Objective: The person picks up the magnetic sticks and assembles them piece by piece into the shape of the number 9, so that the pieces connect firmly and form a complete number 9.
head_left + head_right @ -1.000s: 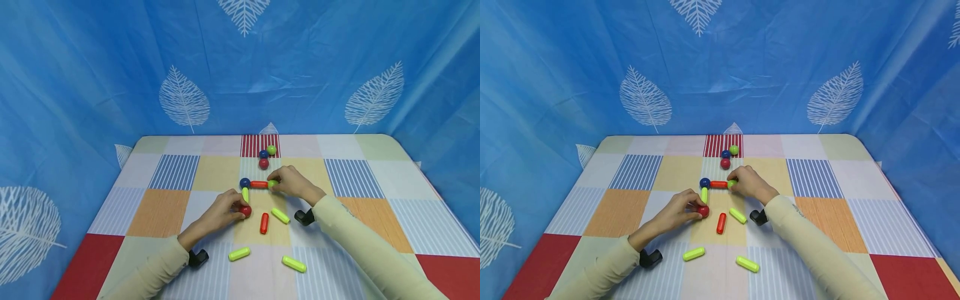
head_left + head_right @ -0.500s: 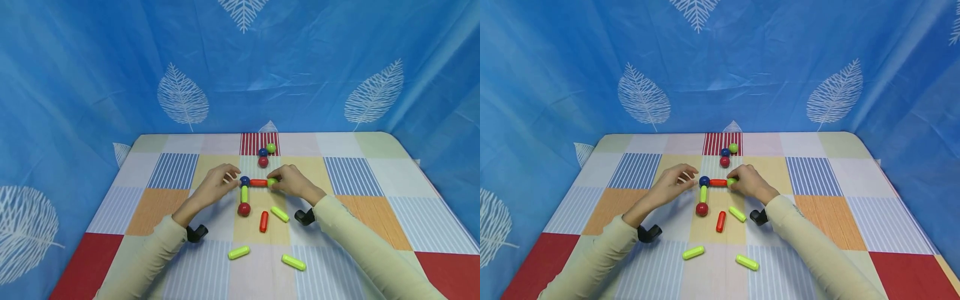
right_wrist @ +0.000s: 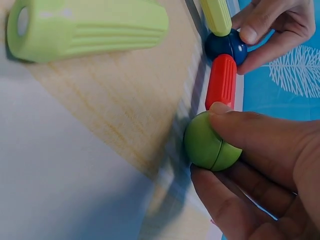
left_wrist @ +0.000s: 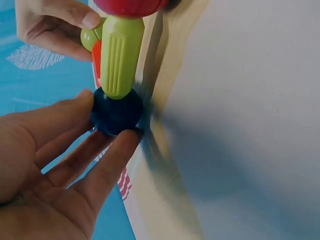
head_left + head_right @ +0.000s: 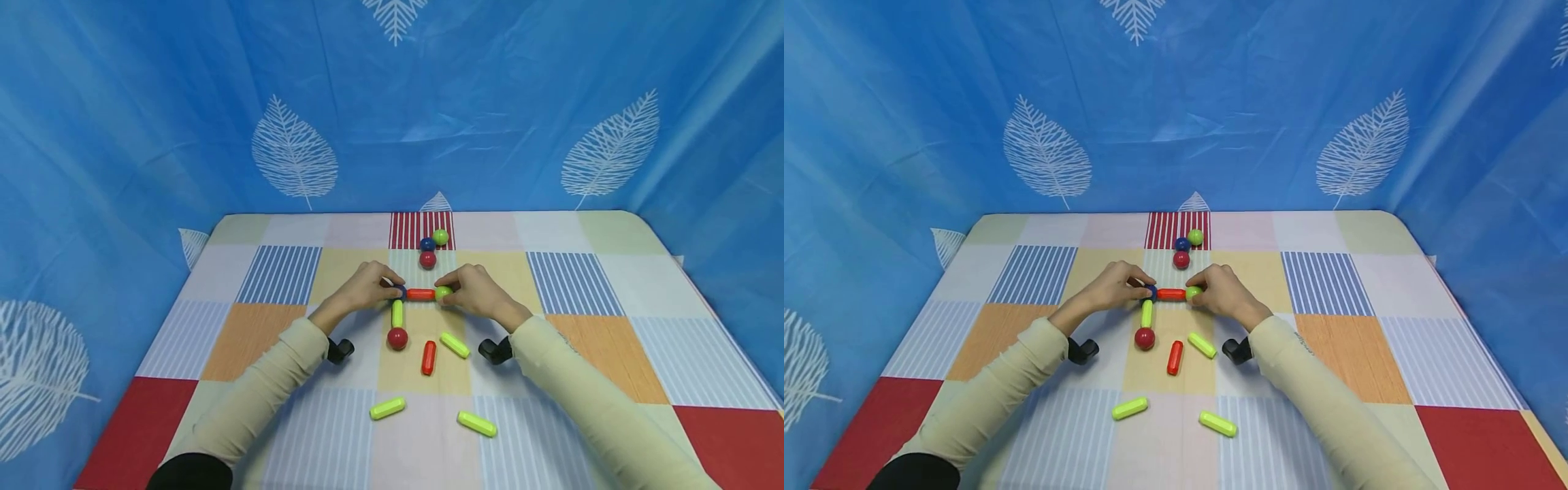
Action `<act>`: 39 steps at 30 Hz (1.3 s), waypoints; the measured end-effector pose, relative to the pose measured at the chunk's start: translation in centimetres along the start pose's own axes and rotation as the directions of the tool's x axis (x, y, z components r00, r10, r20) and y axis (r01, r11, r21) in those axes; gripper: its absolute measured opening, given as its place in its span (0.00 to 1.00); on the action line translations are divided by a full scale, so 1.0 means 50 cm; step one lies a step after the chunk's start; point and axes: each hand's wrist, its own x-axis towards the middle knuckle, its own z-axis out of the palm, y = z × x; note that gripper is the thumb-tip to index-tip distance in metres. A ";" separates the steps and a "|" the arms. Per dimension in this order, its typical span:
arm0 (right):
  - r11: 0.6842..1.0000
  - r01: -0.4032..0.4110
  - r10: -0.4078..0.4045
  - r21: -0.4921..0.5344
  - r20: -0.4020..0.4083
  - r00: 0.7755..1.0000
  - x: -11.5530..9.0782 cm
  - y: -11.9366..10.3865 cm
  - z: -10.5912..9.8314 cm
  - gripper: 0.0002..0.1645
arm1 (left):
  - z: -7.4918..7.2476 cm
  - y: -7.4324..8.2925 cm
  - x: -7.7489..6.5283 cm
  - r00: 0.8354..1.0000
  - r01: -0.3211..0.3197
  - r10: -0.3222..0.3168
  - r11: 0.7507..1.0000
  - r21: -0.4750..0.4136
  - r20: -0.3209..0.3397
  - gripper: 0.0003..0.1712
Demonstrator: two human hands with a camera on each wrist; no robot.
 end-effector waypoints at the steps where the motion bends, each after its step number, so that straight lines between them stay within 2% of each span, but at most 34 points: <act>1: 1.000 -0.003 0.003 0.003 0.000 1.000 0.000 0.000 -0.001 0.20 | -0.001 -0.001 0.001 1.000 -0.004 0.004 1.000 -0.002 0.000 0.14; 13: 1.000 0.003 -0.003 0.026 0.006 1.000 0.002 0.005 -0.007 0.20 | 0.002 -0.004 0.005 1.000 -0.012 0.012 1.000 -0.022 -0.020 0.14; 24: 1.000 -0.011 0.011 0.024 -0.008 1.000 0.000 0.005 -0.002 0.21 | -0.002 -0.002 0.008 1.000 -0.004 0.004 1.000 -0.007 0.004 0.14; 30: 1.000 0.012 -0.011 0.017 -0.016 1.000 -0.007 0.008 0.002 0.25 | -0.004 0.001 0.009 1.000 0.024 -0.024 1.000 -0.017 0.012 0.15; 35: 0.998 0.030 -0.023 0.062 -0.121 0.992 -0.041 0.008 0.001 0.31 | -0.003 0.000 0.009 0.999 0.034 -0.033 0.999 -0.035 0.033 0.15; 37: 0.996 0.036 -0.022 0.085 -0.159 0.987 -0.063 0.005 0.003 0.29 | -0.005 -0.001 0.010 0.999 0.033 -0.031 0.999 -0.037 0.036 0.15; 39: 0.995 0.043 -0.028 0.087 -0.162 0.986 -0.086 0.001 0.009 0.26 | -0.007 -0.002 0.009 0.999 0.036 -0.035 0.999 -0.033 0.033 0.15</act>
